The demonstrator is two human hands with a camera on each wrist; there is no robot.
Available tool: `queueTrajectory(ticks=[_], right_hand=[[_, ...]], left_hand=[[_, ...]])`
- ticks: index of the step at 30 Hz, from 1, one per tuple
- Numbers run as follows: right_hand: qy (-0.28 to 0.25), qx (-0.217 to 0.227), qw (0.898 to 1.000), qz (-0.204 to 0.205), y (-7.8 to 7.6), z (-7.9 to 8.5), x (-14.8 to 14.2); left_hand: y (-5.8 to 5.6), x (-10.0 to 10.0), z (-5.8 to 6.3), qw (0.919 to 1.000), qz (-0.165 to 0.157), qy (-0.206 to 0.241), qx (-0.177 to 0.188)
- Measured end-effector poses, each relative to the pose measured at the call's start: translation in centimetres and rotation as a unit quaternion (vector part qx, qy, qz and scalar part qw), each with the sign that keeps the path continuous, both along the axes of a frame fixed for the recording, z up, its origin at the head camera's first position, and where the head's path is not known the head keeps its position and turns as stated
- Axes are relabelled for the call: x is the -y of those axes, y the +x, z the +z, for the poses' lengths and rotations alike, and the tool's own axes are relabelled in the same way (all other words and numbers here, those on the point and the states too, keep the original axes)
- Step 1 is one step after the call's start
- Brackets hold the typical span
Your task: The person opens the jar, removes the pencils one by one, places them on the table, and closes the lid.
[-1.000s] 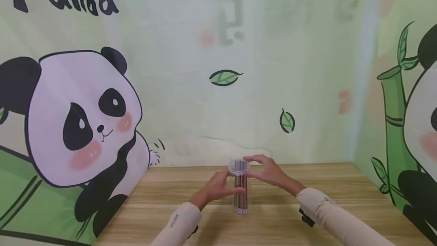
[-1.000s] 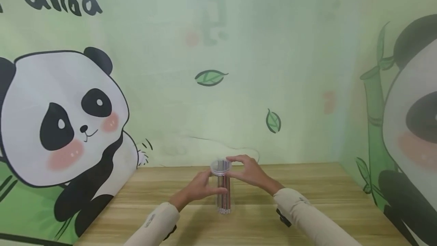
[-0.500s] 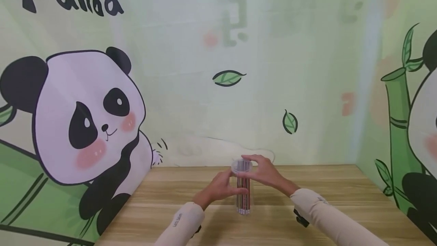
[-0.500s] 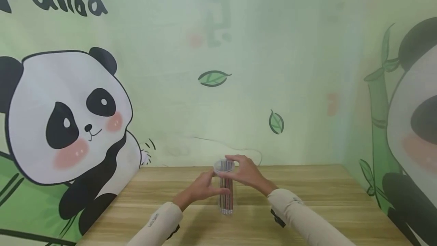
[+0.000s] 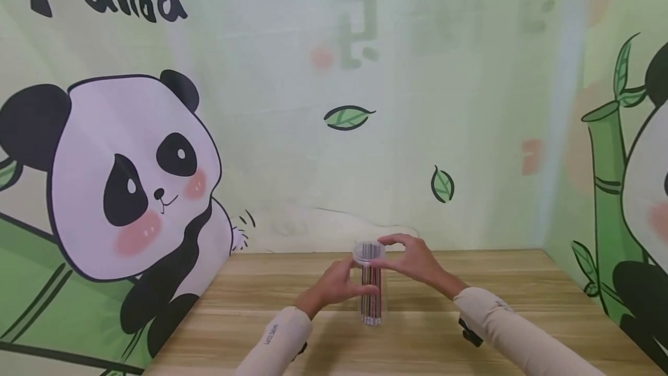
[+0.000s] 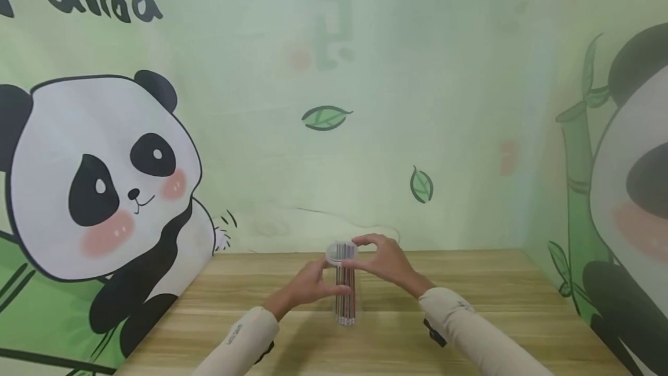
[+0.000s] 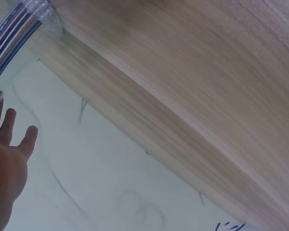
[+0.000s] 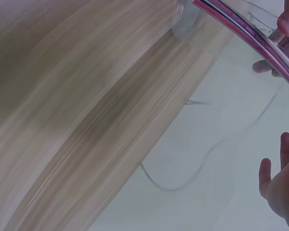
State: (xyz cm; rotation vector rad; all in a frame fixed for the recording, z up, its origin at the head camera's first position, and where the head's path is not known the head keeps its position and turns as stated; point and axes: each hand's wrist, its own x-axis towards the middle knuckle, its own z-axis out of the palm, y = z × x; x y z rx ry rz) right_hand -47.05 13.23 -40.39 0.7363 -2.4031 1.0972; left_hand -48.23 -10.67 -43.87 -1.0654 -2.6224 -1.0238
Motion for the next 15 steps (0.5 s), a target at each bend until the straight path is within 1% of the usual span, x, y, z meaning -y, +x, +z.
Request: queueTrajectory(ticks=[5,9,12,15], right_hand=[[-0.014,-0.026,1.000,0.007,-0.26,-0.03,-0.50],[-0.017,-0.039,0.999,0.018,-0.22,0.05,-0.69],[-0.013,-0.030,0.999,0.022,-0.08,0.04,-0.77],[-0.010,-0.005,1.000,0.026,0.15,0.07,-0.65]], left_hand=[[-0.05,0.18,0.04,1.0000,0.004,0.000,0.002],[-0.05,0.20,0.08,1.0000,0.000,0.002,-0.002],[-0.05,0.12,0.07,0.9999,-0.005,0.005,-0.008],[-0.06,0.09,0.00,0.9999,-0.007,0.005,-0.009]])
